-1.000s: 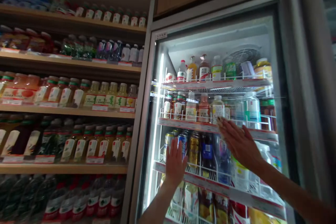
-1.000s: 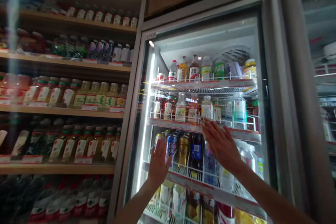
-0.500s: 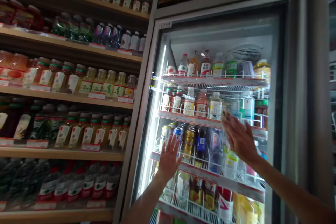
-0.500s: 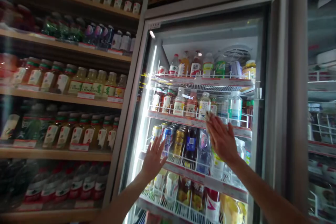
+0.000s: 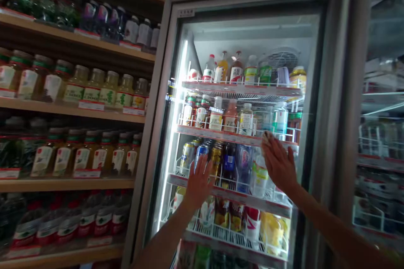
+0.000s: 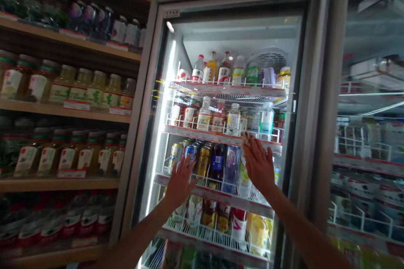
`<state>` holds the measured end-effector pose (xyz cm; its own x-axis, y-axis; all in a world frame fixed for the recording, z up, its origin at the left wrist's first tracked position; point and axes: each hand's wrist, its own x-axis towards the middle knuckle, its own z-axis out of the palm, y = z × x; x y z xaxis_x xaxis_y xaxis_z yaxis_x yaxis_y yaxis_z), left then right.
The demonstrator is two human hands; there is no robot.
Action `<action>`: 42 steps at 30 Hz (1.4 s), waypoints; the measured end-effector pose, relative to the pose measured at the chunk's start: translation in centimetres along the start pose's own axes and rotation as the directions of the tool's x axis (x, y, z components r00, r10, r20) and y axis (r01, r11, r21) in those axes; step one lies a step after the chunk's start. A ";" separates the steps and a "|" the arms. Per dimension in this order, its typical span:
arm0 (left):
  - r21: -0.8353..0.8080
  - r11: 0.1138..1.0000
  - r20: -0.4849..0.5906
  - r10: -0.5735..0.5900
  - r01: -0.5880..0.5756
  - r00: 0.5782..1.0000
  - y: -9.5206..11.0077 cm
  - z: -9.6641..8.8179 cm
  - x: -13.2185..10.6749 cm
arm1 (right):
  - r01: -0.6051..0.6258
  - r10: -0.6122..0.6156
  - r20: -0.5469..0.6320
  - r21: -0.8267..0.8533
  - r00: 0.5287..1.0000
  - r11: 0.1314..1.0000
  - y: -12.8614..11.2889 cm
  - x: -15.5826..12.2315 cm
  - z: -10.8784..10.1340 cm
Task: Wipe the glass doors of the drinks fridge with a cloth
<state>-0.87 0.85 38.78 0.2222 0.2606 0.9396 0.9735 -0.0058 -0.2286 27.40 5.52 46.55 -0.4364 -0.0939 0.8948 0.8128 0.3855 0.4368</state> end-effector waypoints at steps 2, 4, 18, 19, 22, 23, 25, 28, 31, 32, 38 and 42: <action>-0.017 0.999 0.002 0.050 -0.050 0.999 0.7 0.0 0.0 | 0.043 -0.043 0.041 -0.002 0.998 0.999 -0.7 -1.9 -0.4; -0.023 0.995 0.000 0.094 -0.094 0.996 1.1 0.0 -0.1 | 0.209 -0.213 0.141 0.042 0.967 0.977 -2.2 -5.3 -0.9; -0.047 0.990 -0.012 0.136 -0.137 0.991 0.5 -0.4 0.0 | 0.056 -0.049 0.091 -0.075 0.995 0.996 0.5 -8.6 -2.1; -0.044 0.990 -0.011 0.135 -0.136 0.991 0.3 -0.5 0.1 | 0.083 -0.076 0.116 -0.056 0.990 0.995 0.5 -8.8 -2.1; -0.014 0.999 -0.051 0.050 -0.050 0.997 -0.4 -0.4 0.9 | -0.093 0.093 -0.006 -0.095 0.996 0.991 1.9 -6.3 -1.9; -0.002 1.000 -0.070 0.005 -0.005 0.998 -0.7 -0.3 1.2 | -0.189 0.180 -0.085 -0.116 0.980 0.975 2.4 -4.9 -1.8; 0.015 0.998 -0.094 -0.056 0.057 0.994 -1.2 -0.2 1.7 | -0.263 0.240 -0.168 -0.131 0.956 0.956 2.5 -3.0 -1.4; 0.038 0.998 -0.085 -0.047 0.051 0.995 -1.9 -0.2 2.0 | -0.002 0.000 -0.029 -0.080 1.000 0.997 0.7 -3.3 -0.7; 0.070 0.996 -0.075 -0.044 0.050 0.996 -2.5 0.0 1.7 | 0.207 -0.204 0.073 -0.029 0.976 0.978 0.1 -3.7 -0.2; 0.078 0.996 -0.074 -0.047 0.053 0.996 -2.6 0.2 1.5 | 0.176 -0.173 0.045 -0.047 0.984 0.983 0.6 -3.1 -0.2; 0.092 0.994 -0.088 -0.058 0.066 0.994 -2.8 0.6 1.3 | -0.031 0.023 -0.098 -0.084 0.995 0.996 0.8 2.6 0.5; 0.069 0.996 -0.105 -0.040 0.048 0.994 -3.2 0.3 1.6 | 0.283 -0.283 0.070 0.004 0.957 0.959 -0.3 3.8 1.1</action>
<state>-3.67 1.57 40.90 0.1872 0.1578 0.9696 0.9769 0.0731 -0.2006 25.06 6.03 49.76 -0.6742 -0.1348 0.7261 0.6544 0.3466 0.6720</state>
